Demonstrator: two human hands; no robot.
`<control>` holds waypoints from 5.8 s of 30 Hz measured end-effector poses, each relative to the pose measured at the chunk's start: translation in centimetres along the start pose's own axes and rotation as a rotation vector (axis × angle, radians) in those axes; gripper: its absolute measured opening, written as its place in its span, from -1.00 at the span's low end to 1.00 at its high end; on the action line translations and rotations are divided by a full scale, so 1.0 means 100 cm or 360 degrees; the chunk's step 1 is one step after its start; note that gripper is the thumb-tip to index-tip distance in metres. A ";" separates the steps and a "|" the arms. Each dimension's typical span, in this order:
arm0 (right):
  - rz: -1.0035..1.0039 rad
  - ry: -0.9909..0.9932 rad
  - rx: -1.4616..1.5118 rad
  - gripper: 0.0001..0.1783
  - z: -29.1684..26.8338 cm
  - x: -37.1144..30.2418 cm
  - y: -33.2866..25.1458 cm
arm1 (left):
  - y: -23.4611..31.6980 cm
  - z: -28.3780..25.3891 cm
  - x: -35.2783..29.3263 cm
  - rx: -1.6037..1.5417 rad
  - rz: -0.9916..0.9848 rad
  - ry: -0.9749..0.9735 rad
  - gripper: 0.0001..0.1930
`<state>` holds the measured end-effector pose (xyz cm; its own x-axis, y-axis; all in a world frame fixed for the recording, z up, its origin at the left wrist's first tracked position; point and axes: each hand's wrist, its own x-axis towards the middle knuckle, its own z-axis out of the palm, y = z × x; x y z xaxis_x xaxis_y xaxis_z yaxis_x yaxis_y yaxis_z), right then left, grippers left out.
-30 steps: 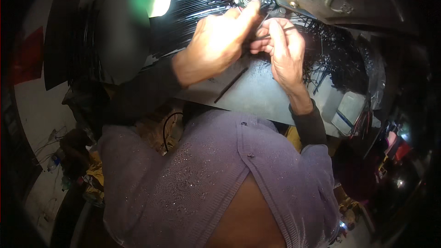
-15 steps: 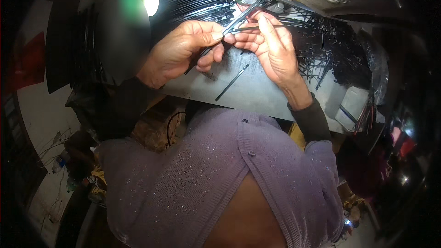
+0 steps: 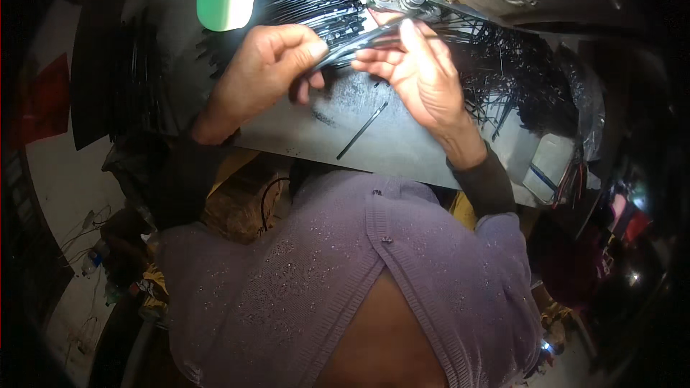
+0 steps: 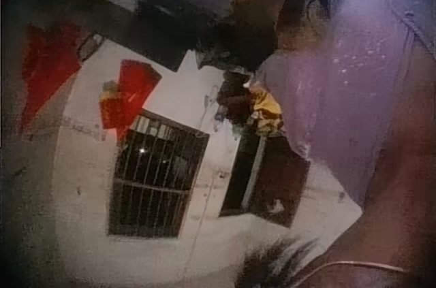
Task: The person removes eyeglasses, then repeatedly assembles umbrella rib parts by connecting wire pieces to rods and securing them using a tabletop machine.
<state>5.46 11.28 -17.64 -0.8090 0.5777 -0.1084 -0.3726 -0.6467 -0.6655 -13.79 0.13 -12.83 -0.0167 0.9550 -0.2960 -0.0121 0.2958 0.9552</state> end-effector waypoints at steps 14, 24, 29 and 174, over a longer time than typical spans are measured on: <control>-0.0397 0.0438 0.0125 -0.64 -0.033 0.011 -0.037 | -0.013 0.042 0.070 -0.1701 0.0256 0.0294 -0.71; -0.0441 0.0423 -0.0032 -0.65 -0.035 0.012 -0.034 | -0.015 0.046 0.073 -0.1491 0.0262 0.0395 -0.71; -0.0395 0.0528 -0.0050 -0.64 -0.039 0.008 -0.036 | -0.015 0.044 0.076 -0.1122 0.0478 0.0436 -0.75; -0.0325 0.0760 -0.0766 -0.93 0.001 0.003 -0.027 | 0.000 0.066 0.077 -0.0486 0.0424 0.0352 -0.80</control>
<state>6.16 13.18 -15.79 -0.4157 0.8905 -0.1852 -0.1644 -0.2738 -0.9476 -7.32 7.63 -15.04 -0.2718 0.9601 -0.0664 -0.2718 -0.0104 0.9623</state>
